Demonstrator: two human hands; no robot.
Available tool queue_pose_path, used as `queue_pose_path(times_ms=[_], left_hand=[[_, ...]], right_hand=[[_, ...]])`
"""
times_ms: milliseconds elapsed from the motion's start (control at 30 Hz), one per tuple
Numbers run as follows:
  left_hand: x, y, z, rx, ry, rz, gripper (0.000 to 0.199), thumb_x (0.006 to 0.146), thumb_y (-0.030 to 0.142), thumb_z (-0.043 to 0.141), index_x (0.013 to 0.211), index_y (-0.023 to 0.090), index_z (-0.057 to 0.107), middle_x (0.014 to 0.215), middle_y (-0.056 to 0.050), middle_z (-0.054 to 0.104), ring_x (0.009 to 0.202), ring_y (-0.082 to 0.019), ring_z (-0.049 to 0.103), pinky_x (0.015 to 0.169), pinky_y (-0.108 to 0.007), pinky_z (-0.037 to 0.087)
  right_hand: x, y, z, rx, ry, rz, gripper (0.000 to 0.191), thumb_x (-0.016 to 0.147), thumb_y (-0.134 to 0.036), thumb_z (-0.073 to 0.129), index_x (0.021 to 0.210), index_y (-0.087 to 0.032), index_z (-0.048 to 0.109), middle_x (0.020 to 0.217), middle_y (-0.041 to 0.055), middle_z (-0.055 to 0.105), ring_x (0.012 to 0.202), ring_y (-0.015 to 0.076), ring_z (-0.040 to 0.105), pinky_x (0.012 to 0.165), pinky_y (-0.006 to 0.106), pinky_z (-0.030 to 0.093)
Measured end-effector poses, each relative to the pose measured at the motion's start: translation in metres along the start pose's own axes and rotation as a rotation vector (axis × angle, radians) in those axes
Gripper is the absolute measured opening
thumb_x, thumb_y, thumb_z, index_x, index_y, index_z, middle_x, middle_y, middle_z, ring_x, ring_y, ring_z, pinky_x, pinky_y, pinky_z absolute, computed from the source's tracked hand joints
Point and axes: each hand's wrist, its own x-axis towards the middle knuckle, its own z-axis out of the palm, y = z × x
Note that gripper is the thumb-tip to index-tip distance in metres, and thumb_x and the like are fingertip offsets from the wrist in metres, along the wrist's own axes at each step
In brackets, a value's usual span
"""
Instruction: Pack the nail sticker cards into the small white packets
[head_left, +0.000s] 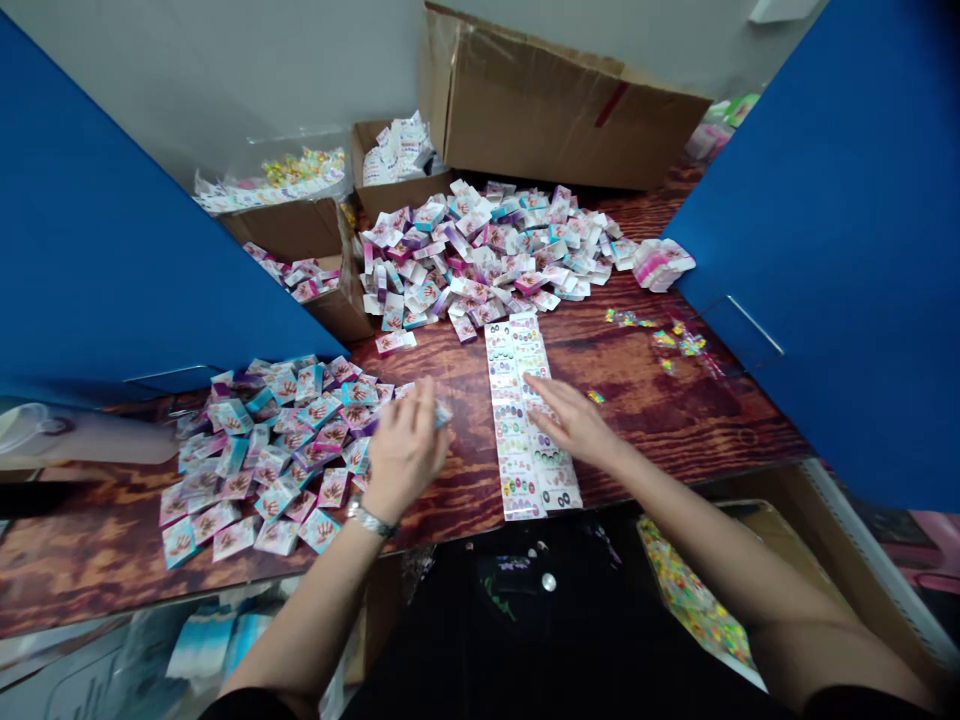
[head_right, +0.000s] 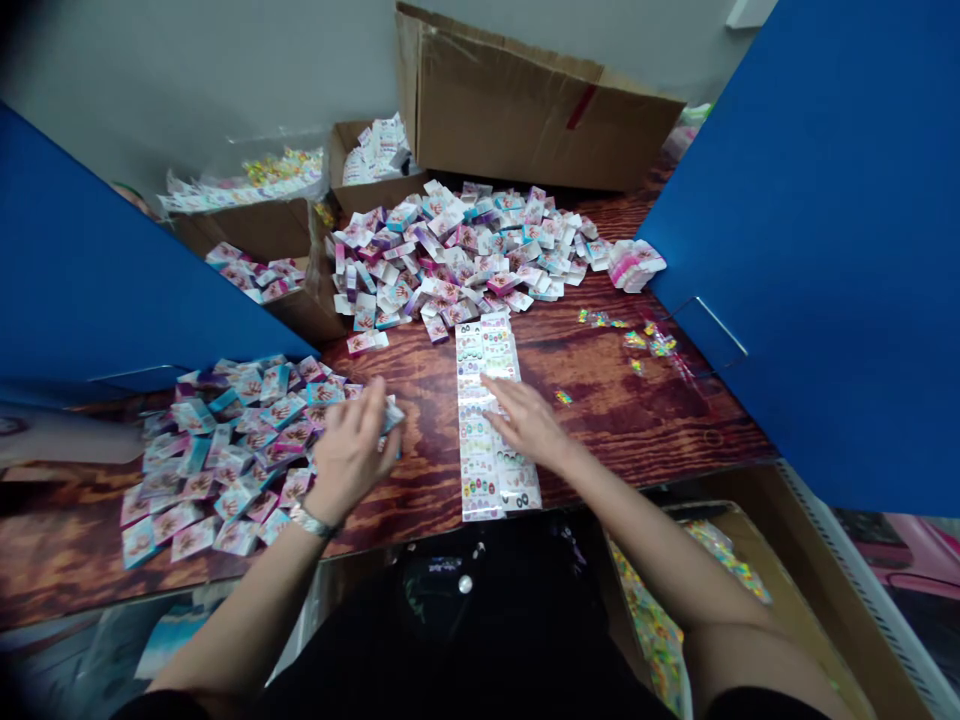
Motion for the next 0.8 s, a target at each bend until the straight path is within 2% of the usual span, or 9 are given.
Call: queue_pose_path(times_ms=[67,133,233,367,433,500,600,667,800], left_hand=[[0.002,-0.019,-0.012,0.091,0.081,-0.123,0.07,0.088,0.037,0.054,0.147,0.008,0.031,0.15,-0.025,0.03,0.135,-0.043,0.031,0.106,-0.061,0.029],[0.001,-0.026,-0.014,0.104,0.122,-0.158,0.07,0.086,0.04,0.057,0.145,0.01,0.034,0.153,-0.024,0.024,0.14,-0.045,0.022,0.108,-0.065,0.022],[-0.005,-0.016,-0.004,-0.021,0.121,-0.09,0.061,0.086,0.036,0.059,0.14,0.013,0.042,0.148,-0.022,0.035,0.139,-0.039,0.026,0.109,-0.061,0.028],[-0.012,0.021,0.016,-0.413,-0.009,-0.084,0.045,0.088,0.032,0.057,0.129,0.015,0.052,0.131,-0.017,0.056,0.126,-0.031,0.047,0.105,-0.052,0.039],[-0.013,0.044,0.022,-0.725,-0.19,-0.202,0.041,0.088,0.035,0.056,0.124,0.015,0.056,0.118,-0.014,0.064,0.112,-0.028,0.058,0.098,-0.048,0.045],[-0.012,0.064,0.028,-1.126,-0.462,-0.399,0.044,0.087,0.043,0.057,0.118,0.012,0.059,0.105,-0.014,0.068,0.096,-0.025,0.065,0.088,-0.042,0.051],[-0.007,0.082,0.035,-1.713,-0.798,-0.79,0.055,0.086,0.058,0.053,0.111,0.01,0.059,0.098,-0.016,0.069,0.082,-0.022,0.068,0.074,-0.036,0.054],[0.001,0.086,0.04,-1.968,-0.8,-0.992,0.053,0.085,0.058,0.055,0.107,0.011,0.06,0.099,-0.015,0.069,0.08,-0.021,0.068,0.07,-0.035,0.055],[0.013,0.086,0.044,-2.062,-0.478,-1.093,0.033,0.075,0.028,0.071,0.103,0.012,0.061,0.096,-0.011,0.07,0.077,-0.02,0.068,0.073,-0.033,0.054]], right_hand=[[0.008,0.037,-0.008,-0.127,-0.092,-0.009,0.06,0.091,-0.036,0.054,0.146,-0.018,0.037,0.146,0.0139,0.045,0.136,0.0303,0.04,0.11,0.053,0.035],[0.014,0.064,-0.01,-0.196,-0.229,-0.012,0.07,0.086,-0.041,0.062,0.146,-0.017,0.037,0.15,0.015,0.038,0.14,0.0336,0.031,0.112,0.055,0.032],[0.018,0.082,-0.007,-0.242,-0.351,-0.014,0.075,0.081,-0.046,0.067,0.145,-0.019,0.039,0.151,0.0143,0.035,0.142,0.0358,0.026,0.111,0.057,0.029],[0.015,0.079,0.0,-0.273,-0.3,-0.052,0.055,0.081,-0.043,0.068,0.132,-0.025,0.056,0.14,0.0099,0.053,0.139,0.035,0.033,0.111,0.061,0.025],[0.012,0.071,-0.001,-0.255,-0.237,-0.063,0.036,0.083,-0.036,0.068,0.118,-0.027,0.065,0.127,0.0069,0.064,0.131,0.0321,0.044,0.109,0.059,0.029],[0.007,0.058,-0.006,-0.217,-0.179,-0.042,0.022,0.086,-0.028,0.064,0.106,-0.027,0.071,0.111,0.0053,0.072,0.116,0.0271,0.058,0.104,0.053,0.038],[-0.003,0.02,-0.022,-0.112,-0.14,-0.031,0.023,0.092,-0.024,0.054,0.109,-0.025,0.07,0.098,0.0054,0.074,0.092,0.0197,0.067,0.087,0.038,0.051],[-0.011,-0.013,-0.035,0.036,-0.191,-0.087,0.026,0.095,-0.026,0.05,0.114,-0.024,0.067,0.1,0.0046,0.073,0.089,0.0172,0.068,0.08,0.032,0.053],[-0.023,-0.063,-0.049,0.309,-0.332,-0.124,0.026,0.095,-0.026,0.051,0.115,-0.027,0.067,0.099,-0.0005,0.074,0.087,0.0133,0.069,0.078,0.025,0.053]])
